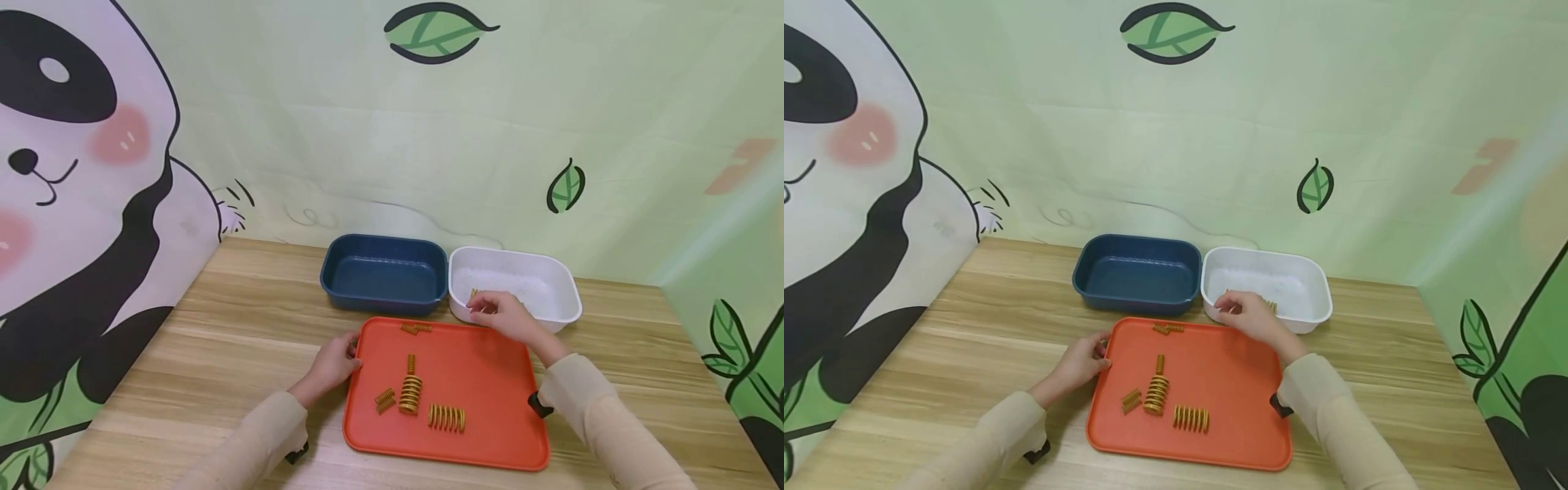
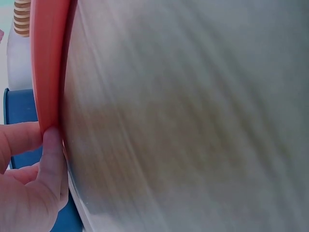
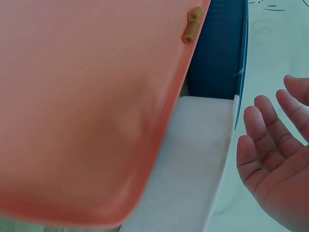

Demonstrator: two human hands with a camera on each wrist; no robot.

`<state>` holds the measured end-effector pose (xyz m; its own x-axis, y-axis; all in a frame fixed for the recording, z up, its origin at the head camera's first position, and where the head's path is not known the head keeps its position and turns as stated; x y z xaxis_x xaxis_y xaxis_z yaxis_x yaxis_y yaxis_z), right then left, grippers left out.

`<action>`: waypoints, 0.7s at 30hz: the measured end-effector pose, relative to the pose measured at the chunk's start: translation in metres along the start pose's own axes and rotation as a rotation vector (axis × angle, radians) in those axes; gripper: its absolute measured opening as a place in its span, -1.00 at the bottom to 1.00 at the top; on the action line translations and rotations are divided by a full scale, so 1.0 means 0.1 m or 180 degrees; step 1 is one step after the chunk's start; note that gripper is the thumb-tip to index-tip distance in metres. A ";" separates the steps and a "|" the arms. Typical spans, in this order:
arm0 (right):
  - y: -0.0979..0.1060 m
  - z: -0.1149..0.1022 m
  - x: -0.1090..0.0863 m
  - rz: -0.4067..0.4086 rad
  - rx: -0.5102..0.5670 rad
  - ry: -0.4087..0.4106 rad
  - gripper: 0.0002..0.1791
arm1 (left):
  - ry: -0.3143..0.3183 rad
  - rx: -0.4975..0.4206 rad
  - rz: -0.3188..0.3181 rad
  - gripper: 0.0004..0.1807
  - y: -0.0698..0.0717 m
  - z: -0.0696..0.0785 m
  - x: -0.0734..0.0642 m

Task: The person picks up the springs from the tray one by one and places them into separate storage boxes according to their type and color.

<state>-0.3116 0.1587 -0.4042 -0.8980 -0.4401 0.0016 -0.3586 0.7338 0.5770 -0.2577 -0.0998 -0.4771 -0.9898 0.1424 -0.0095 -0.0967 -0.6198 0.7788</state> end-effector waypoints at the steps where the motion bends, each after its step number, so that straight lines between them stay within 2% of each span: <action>1: -0.02 0.00 0.00 -0.0021 -0.0004 0.0009 -0.76 | -0.0005 -0.0005 0.0006 -0.47 0.00 0.00 0.00; 5: -0.08 -0.14 -0.05 -0.0105 -0.0017 0.0044 -0.77 | 0.0027 -0.0036 -0.0023 -0.47 0.00 0.00 0.00; 8: -0.14 -0.15 -0.04 -0.0138 -0.0004 0.0072 -0.79 | 0.0056 -0.0055 -0.0046 -0.47 -0.01 -0.01 0.00; 12: -0.22 -0.01 0.01 -0.0186 -0.0025 0.0134 -0.78 | 0.0060 -0.0063 -0.0054 -0.47 -0.01 -0.01 0.00; 21: -0.41 0.04 0.07 -0.0397 -0.0088 0.0043 -0.76 | 0.0085 -0.0049 -0.0129 -0.43 -0.02 -0.01 0.00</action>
<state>-0.3040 0.1282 -0.4311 -0.8433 -0.5340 -0.0606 -0.4598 0.6586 0.5957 -0.2576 -0.0993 -0.4795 -0.9875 0.1470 -0.0578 -0.1381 -0.6259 0.7676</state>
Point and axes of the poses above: each hand's wrist, its own x-axis towards the middle knuckle, its own y-axis out of the back of the hand, z = x × y, the point moved 9 cm from there along x, towards the middle knuckle, and after that the axes turned 7 degrees about x, right-handed, at the moved point
